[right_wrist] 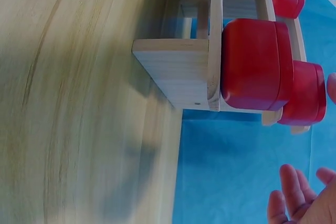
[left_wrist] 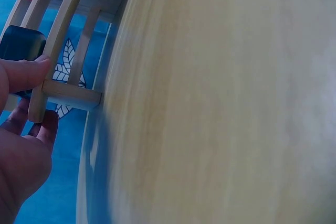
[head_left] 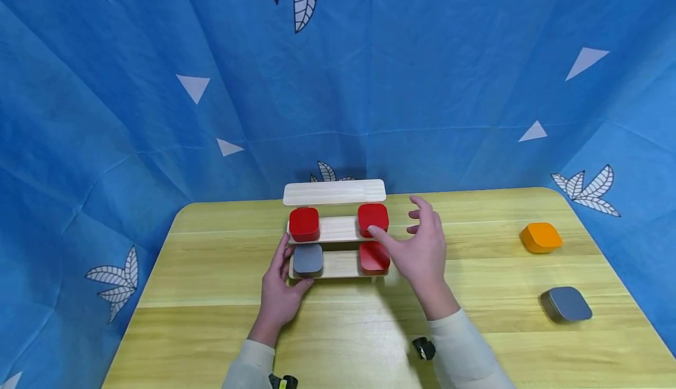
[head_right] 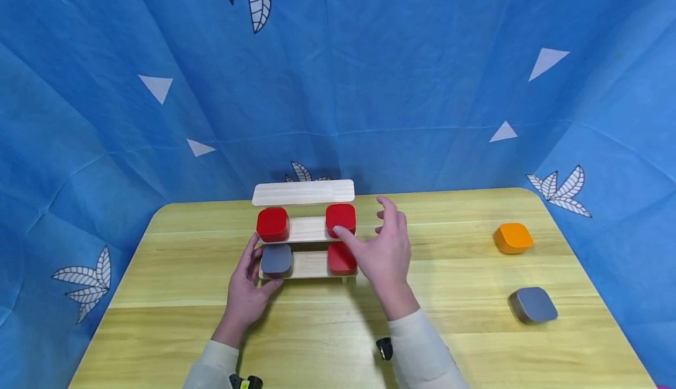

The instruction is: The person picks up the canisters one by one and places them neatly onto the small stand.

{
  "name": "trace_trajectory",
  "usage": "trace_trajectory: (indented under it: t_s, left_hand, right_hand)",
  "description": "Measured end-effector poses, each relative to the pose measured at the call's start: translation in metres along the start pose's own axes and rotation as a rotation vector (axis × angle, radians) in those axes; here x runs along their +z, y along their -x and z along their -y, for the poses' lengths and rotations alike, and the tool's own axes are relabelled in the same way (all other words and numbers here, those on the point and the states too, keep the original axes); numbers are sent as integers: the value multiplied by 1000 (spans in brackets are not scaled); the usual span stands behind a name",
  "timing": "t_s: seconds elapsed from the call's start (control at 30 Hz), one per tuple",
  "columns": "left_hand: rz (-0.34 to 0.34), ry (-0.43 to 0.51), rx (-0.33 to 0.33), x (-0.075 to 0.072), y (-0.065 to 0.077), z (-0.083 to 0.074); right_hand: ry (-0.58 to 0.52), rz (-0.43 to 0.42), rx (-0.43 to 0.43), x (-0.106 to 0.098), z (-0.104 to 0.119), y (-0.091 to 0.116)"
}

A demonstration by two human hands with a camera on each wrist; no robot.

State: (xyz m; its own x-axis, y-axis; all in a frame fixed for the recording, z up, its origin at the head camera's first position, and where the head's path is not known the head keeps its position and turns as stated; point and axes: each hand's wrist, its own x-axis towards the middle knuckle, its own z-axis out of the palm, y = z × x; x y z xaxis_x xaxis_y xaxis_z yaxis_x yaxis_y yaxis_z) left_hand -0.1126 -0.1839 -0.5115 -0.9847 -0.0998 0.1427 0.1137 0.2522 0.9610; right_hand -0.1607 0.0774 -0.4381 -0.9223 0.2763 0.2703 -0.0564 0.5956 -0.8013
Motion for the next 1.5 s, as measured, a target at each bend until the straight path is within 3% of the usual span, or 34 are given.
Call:
trace_trajectory:
  t_s: [1.03,1.5]
  left_hand:
    - [-2,-16,-20,0,1,-2]
    - [6,4,40,0,0,3]
  right_hand:
    - [-1,-53,30,-15,-20,-4]
    - [10,-58,56,-22,-29,-6]
